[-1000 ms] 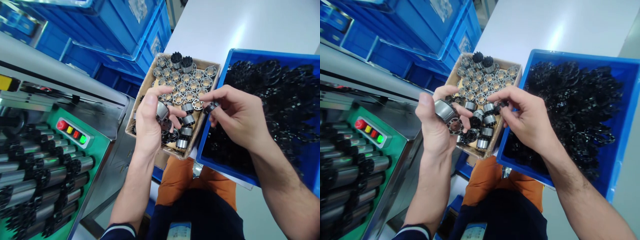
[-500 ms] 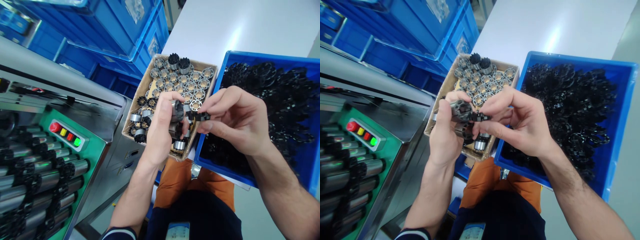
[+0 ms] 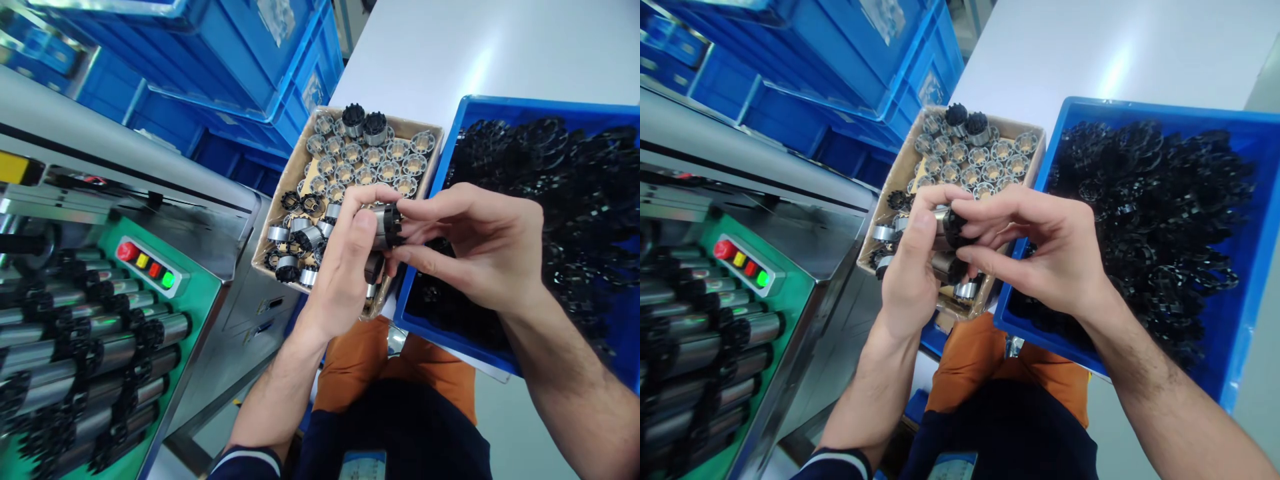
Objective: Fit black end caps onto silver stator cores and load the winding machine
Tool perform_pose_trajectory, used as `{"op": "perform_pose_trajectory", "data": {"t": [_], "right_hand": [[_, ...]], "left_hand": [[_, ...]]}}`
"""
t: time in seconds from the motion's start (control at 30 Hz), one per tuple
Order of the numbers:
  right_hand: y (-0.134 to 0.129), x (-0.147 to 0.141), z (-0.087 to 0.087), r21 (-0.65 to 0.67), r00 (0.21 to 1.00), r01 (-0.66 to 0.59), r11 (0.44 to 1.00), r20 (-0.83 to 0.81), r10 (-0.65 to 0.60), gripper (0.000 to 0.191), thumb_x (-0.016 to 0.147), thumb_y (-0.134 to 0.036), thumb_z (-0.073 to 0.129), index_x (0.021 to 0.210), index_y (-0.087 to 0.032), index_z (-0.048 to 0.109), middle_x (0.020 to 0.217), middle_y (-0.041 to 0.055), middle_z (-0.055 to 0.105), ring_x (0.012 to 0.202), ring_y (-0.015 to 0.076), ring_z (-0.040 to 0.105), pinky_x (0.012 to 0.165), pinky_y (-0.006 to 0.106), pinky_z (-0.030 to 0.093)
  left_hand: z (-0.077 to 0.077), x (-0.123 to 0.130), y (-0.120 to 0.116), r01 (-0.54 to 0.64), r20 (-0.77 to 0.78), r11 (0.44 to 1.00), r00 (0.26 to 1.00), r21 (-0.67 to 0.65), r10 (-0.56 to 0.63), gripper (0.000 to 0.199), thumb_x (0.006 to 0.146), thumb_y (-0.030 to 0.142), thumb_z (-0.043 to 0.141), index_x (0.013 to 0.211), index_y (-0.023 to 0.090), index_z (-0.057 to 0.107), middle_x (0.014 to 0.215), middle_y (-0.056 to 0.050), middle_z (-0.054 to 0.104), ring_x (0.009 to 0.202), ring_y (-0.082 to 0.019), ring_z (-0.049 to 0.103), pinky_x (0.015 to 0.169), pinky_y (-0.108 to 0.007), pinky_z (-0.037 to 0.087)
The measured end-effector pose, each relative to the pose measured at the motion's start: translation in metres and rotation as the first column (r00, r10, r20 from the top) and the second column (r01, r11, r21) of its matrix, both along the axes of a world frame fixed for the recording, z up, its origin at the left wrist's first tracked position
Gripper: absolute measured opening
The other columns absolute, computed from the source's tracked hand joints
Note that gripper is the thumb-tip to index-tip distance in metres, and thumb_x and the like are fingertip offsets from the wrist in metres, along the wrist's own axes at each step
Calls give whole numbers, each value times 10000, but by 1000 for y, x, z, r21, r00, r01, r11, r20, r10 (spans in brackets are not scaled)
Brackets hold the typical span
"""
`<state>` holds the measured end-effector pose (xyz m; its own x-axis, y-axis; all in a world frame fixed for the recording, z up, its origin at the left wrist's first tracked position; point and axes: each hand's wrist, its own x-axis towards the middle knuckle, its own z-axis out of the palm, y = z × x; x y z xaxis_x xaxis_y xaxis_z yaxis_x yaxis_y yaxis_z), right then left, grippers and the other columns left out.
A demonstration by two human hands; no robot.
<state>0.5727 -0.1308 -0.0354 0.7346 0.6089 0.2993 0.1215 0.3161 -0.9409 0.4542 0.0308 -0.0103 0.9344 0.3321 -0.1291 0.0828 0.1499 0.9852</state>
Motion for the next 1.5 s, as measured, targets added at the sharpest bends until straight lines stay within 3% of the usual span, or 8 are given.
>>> {"op": "perform_pose_trajectory", "data": {"t": [0.2, 0.4, 0.73, 0.9, 1.17, 1.33, 1.43, 1.5], "right_hand": [[3, -2, -2, 34, 998, -24, 999, -63, 26, 531, 883, -195, 1165, 1310, -477, 1023, 1109, -23, 972, 891, 253, 942, 838, 459, 877], [1, 0, -3, 3, 1000, -18, 1000, -25, 18, 539, 886, -206, 1166, 1319, -492, 1023, 1119, -20, 978, 923, 250, 946, 869, 445, 874], [2, -1, 8, 6, 981, -56, 998, -187, 56, 571, 699, -59, 1234, 1150, -359, 1051, 931, -23, 958, 769, 179, 927, 755, 232, 829], [9, -6, 7, 30, 973, -45, 999, -227, 51, 576, 649, -130, 1278, 1116, -376, 1047, 890, -27, 957, 723, 199, 930, 709, 252, 830], [7, -11, 7, -5, 998, 10, 1000, -65, -10, 604, 762, -115, 1222, 1238, -440, 1039, 960, -36, 973, 763, 201, 923, 690, 296, 816], [7, -14, 2, 35, 997, -26, 999, -75, 28, 574, 798, -164, 1228, 1260, -448, 1037, 981, -36, 964, 805, 200, 918, 719, 317, 814], [4, -6, 2, -10, 999, -36, 999, -15, 35, 590, 807, -208, 1232, 1316, -426, 1029, 1045, -16, 966, 807, 202, 897, 747, 354, 817], [-4, 6, 10, -108, 996, 31, 994, 91, -21, 614, 816, -242, 1231, 1363, -424, 1020, 1142, 7, 978, 882, 236, 911, 832, 414, 839]], "left_hand": [[-4, 1, -4, -14, 10, 994, 1000, -107, 15, 437, 1313, 737, 583, 1378, 334, 740, 821, 16, 665, 618, -194, 631, 530, -339, 485], [-7, -1, -4, 40, 24, 989, 999, -146, -37, 465, 1274, 788, 636, 1378, 345, 728, 907, -9, 693, 677, -215, 668, 584, -402, 522], [-11, -9, 4, 185, 74, 972, 982, -143, -175, 527, 1332, 779, 507, 1442, 283, 645, 832, 31, 638, 659, -161, 606, 619, -323, 489], [-12, -13, 6, 101, 115, 993, 989, -57, -94, 484, 1336, 731, 554, 1412, 267, 669, 958, 11, 677, 736, -153, 670, 723, -327, 585], [-10, -18, 10, 114, 94, 993, 989, -10, -112, 476, 1350, 691, 517, 1470, 271, 707, 1145, -44, 757, 835, -178, 720, 765, -342, 639], [-6, -19, 14, 201, 136, 979, 970, 16, -201, 348, 1357, 570, 560, 1535, 297, 681, 1101, -13, 717, 876, -189, 704, 837, -369, 639], [1, -15, 33, 169, 180, 957, 960, 237, -214, 337, 1317, 495, 634, 1578, 288, 689, 1318, -64, 774, 1111, -246, 780, 1044, -424, 698], [10, -10, 52, 33, 102, 834, 989, 551, -106, 384, 1275, 455, 675, 1603, 263, 729, 1458, -114, 782, 1293, -306, 783, 1229, -491, 672]]}}
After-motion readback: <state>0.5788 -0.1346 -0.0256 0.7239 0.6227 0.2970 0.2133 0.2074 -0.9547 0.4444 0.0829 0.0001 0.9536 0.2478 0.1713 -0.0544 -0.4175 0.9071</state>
